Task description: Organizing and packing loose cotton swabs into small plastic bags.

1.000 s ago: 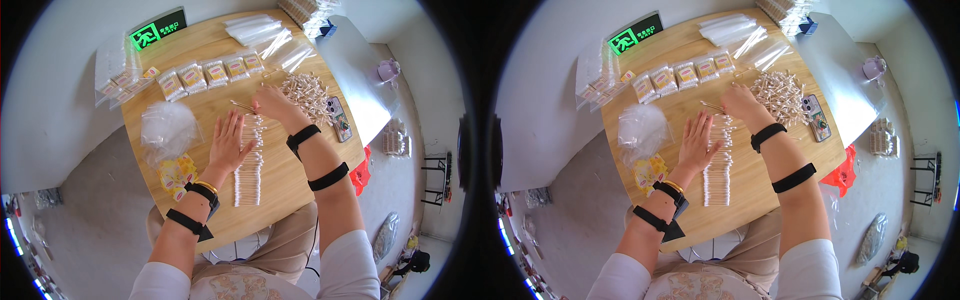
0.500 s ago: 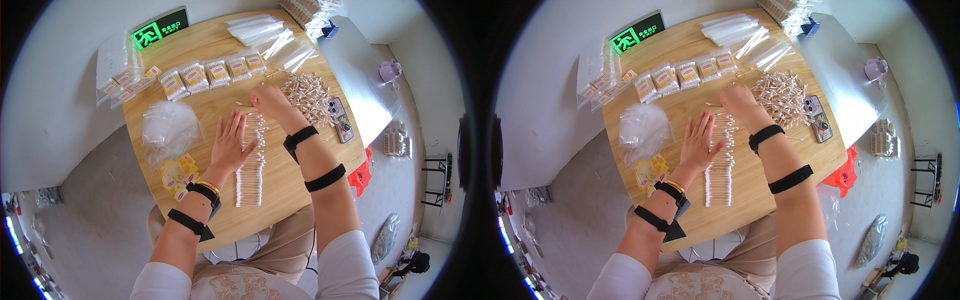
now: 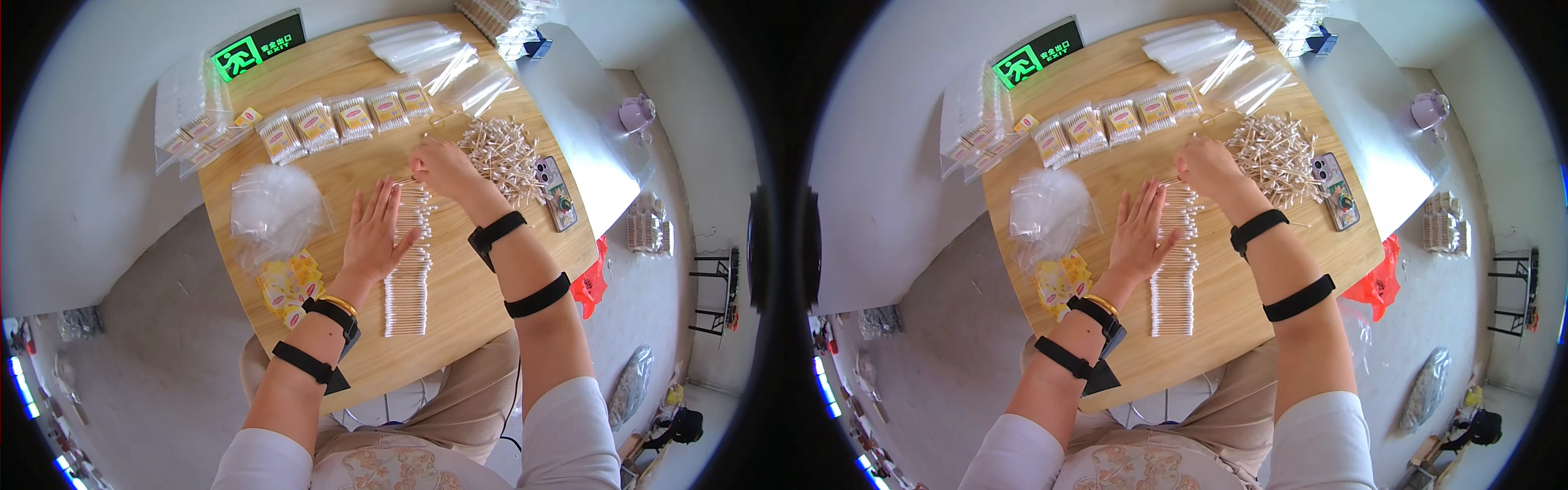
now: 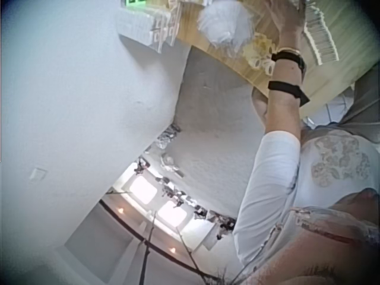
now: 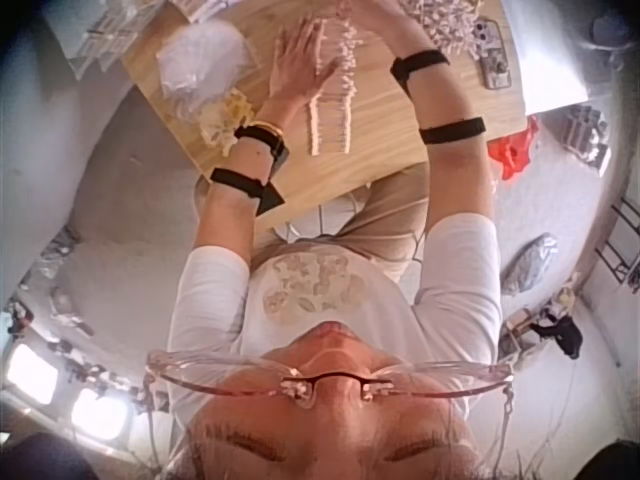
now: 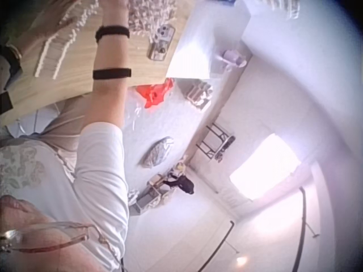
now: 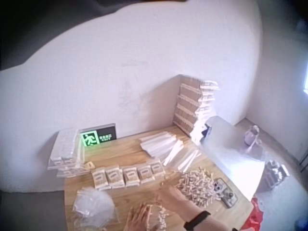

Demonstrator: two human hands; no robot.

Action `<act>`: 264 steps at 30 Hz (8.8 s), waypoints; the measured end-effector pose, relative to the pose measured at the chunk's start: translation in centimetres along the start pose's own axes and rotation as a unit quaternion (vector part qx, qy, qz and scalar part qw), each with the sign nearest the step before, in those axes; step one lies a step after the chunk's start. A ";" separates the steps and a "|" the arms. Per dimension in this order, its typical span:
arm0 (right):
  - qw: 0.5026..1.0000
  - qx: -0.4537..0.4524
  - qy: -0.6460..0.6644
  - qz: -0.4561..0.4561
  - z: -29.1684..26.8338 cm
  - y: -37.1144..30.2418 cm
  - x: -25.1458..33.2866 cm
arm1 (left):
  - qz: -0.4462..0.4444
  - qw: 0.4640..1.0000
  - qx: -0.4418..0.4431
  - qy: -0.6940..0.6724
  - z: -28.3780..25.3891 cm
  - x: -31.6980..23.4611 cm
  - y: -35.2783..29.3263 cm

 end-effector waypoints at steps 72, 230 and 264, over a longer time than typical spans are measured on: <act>0.990 -0.104 0.076 0.056 -1.6 -1.2 0.1 | -0.005 0.998 -0.040 -0.038 -0.5 0.0 0.0; 0.799 -0.330 0.482 0.140 3.7 -20.3 6.1 | -0.076 0.925 -0.130 -0.349 -0.7 -1.6 -2.5; 0.791 -0.290 0.523 0.128 9.3 -21.1 8.1 | -0.049 0.871 -0.133 -0.470 -1.5 -4.5 -14.8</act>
Point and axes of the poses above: each hand's wrist, its own y-axis towards the middle knuckle, its own z-axis out of the palm, x = y × z, the point moved 5 cm from there along y, towards the middle knuckle, and after that the axes turned 4 degrees about x, right-handed, at the moved point
